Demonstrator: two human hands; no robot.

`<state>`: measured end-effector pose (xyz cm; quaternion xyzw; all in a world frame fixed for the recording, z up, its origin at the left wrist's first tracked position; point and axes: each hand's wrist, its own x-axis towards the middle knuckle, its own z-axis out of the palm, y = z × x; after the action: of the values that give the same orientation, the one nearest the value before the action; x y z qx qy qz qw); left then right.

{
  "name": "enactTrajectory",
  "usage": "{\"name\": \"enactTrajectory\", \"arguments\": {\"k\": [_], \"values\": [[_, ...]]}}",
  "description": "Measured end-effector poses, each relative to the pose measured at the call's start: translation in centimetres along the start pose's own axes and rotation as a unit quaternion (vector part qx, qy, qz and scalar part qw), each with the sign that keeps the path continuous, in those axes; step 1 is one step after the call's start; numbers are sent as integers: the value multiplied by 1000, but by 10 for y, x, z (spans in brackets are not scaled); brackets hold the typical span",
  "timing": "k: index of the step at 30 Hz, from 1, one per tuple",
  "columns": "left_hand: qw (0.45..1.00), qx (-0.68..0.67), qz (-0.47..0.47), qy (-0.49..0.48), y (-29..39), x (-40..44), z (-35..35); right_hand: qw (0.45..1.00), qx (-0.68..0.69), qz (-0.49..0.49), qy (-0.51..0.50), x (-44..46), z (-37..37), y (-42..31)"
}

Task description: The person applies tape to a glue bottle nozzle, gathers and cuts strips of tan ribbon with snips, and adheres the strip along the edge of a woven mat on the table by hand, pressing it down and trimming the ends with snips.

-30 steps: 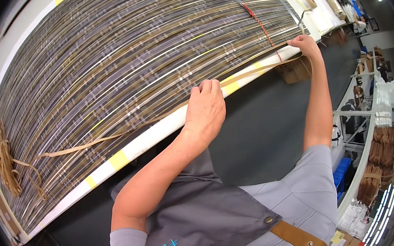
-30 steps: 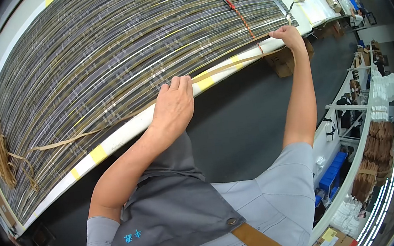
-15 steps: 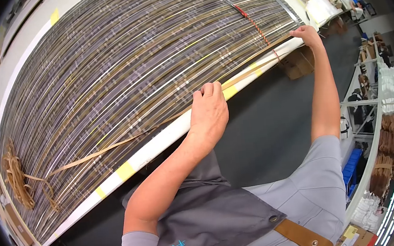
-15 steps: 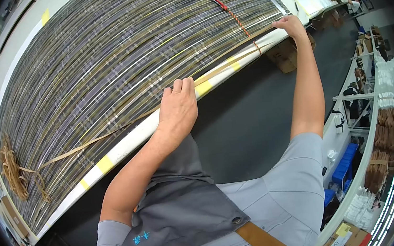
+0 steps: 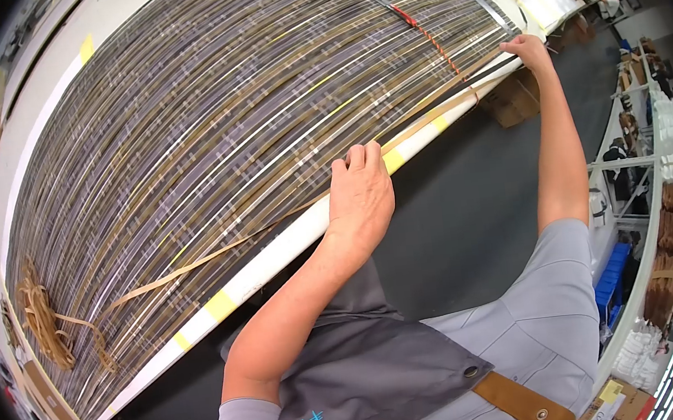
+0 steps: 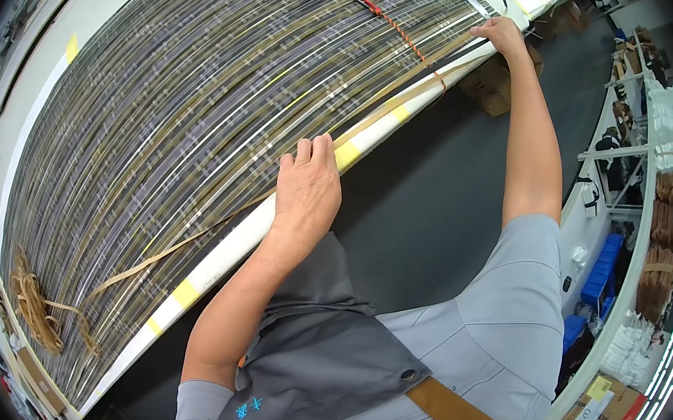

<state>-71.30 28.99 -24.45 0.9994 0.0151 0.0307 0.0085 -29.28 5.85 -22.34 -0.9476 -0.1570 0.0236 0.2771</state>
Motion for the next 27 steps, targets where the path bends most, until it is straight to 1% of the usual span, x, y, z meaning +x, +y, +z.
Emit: {"name": "enactTrajectory", "arguments": {"k": [2, 6, 9, 12, 14, 17, 18, 20, 27], "values": [[1000, 0, -12, 16, 0, 2, 0, 1000, -23, -6, 8, 8, 3, 10], [1000, -8, -14, 4, 0, 5, -2, 1000, -12, -9, 14, 11, 8, 12], [1000, -13, -13, 16, 1, 6, 1, 999, -47, 6, 7, 13, 10, 11], [1000, -20, -6, 20, 2, 8, 1, 996, -82, 7, 22, 13, 12, 9], [1000, -26, -2, -10, 2, 9, -2, 996, -80, 9, 26, 13, 12, 9], [999, -14, 5, -30, 2, 9, -6, 995, -86, 10, 41, 11, 13, 7], [999, -14, 5, -30, 2, 9, -4, 994, -94, 9, 52, 9, 13, 5], [1000, -14, -2, 4, 3, 9, 0, 994, -98, 21, 53, 7, 13, 1], [1000, -9, -13, 2, 7, 13, -2, 990, -120, 50, 56, 10, 20, 2]]}}
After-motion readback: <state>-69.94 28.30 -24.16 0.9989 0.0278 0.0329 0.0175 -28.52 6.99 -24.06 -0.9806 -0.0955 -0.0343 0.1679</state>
